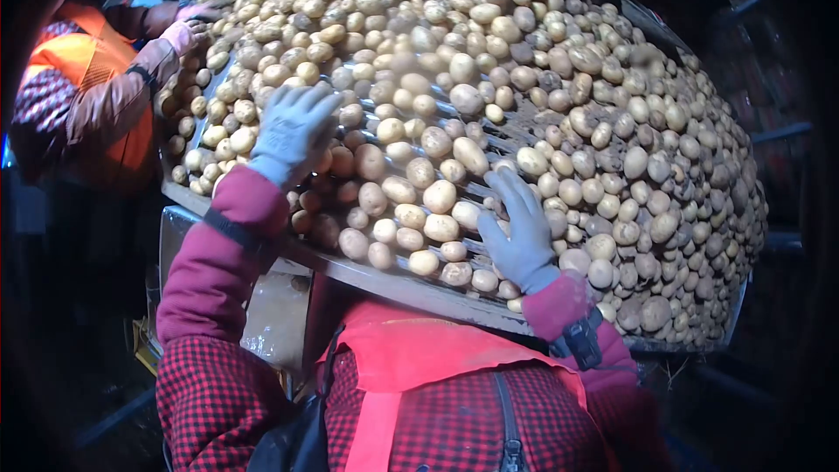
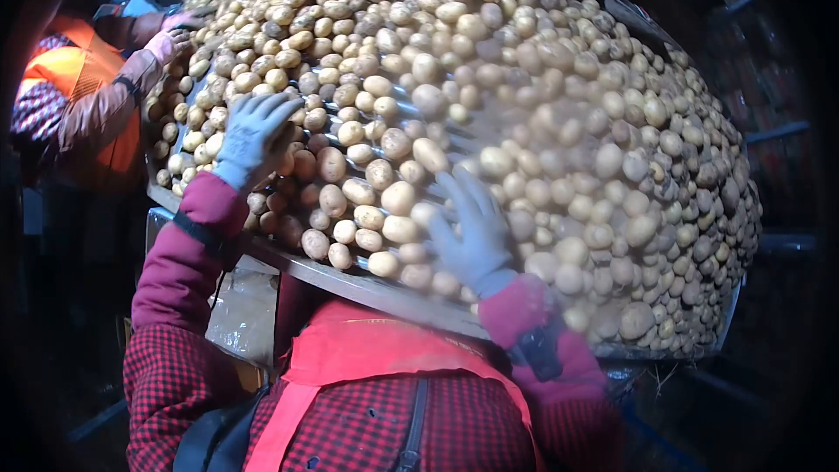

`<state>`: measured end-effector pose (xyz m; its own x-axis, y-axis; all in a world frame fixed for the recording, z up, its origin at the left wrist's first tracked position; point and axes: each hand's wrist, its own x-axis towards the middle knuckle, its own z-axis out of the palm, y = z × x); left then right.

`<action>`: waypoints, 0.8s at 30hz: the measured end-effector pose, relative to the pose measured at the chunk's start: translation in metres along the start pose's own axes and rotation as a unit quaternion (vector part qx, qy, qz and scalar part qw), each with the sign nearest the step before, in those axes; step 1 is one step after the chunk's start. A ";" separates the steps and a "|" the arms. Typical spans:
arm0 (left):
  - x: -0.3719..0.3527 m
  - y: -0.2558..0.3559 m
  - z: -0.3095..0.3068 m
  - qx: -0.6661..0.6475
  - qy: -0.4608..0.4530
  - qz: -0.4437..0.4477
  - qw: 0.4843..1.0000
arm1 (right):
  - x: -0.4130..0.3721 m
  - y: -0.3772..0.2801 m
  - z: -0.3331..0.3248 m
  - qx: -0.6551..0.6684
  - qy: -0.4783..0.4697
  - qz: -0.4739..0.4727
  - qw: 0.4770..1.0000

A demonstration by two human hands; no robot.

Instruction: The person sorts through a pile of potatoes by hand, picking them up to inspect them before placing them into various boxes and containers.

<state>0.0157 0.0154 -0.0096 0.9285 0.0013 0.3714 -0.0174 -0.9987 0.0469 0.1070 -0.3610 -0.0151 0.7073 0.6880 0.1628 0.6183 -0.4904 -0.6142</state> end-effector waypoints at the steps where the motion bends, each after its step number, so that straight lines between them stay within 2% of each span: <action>1: 0.016 0.010 0.008 -0.041 -0.033 0.029 0.998 | -0.011 -0.002 -0.005 0.013 0.011 0.010 1.000; 2: 0.028 0.022 0.016 -0.034 -0.003 0.094 0.995 | -0.023 -0.003 -0.012 0.024 0.023 0.023 0.999; 3: 0.035 0.039 0.022 -0.056 0.019 0.114 0.992 | -0.034 -0.005 -0.025 0.010 0.028 -0.011 1.000; 4: 0.041 0.062 0.020 -0.081 0.040 0.136 0.987 | -0.048 -0.005 -0.037 -0.013 0.021 0.007 1.000; 6: 0.038 0.111 0.003 -0.193 -0.041 0.174 0.965 | -0.084 -0.006 -0.054 -0.050 -0.004 0.047 0.998; 7: 0.031 0.137 -0.005 -0.254 -0.111 0.212 0.937 | -0.103 -0.004 -0.055 -0.037 0.025 0.041 0.998; 8: 0.022 0.164 -0.012 -0.310 -0.181 0.245 0.900 | -0.121 -0.003 -0.055 -0.070 0.002 0.063 0.996; 10: -0.007 0.207 0.012 -0.327 -0.062 0.330 0.883 | -0.149 -0.002 -0.052 -0.132 -0.044 0.100 0.985; 13: -0.029 0.238 0.031 -0.311 -0.145 0.285 0.895 | -0.144 -0.001 -0.049 -0.129 -0.049 0.132 0.982; 16: -0.028 0.226 0.034 -0.333 -0.153 0.267 0.891 | -0.121 0.001 -0.033 -0.138 -0.053 0.117 0.982; 20: -0.028 0.202 0.029 -0.342 -0.153 0.198 0.906 | -0.088 -0.014 -0.008 -0.125 -0.072 0.099 0.985; 22: -0.027 0.183 0.021 -0.316 -0.127 0.189 0.921 | -0.067 -0.032 0.007 -0.097 -0.096 0.120 0.983; 24: -0.029 0.164 0.012 -0.228 -0.129 0.146 0.954 | -0.040 -0.031 0.030 -0.004 -0.086 0.047 0.995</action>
<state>-0.0097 -0.1487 -0.0243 0.9185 -0.3449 0.1933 -0.3946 -0.8289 0.3965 0.0494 -0.3571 -0.0251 0.6939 0.7195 -0.0305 0.5552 -0.5615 -0.6136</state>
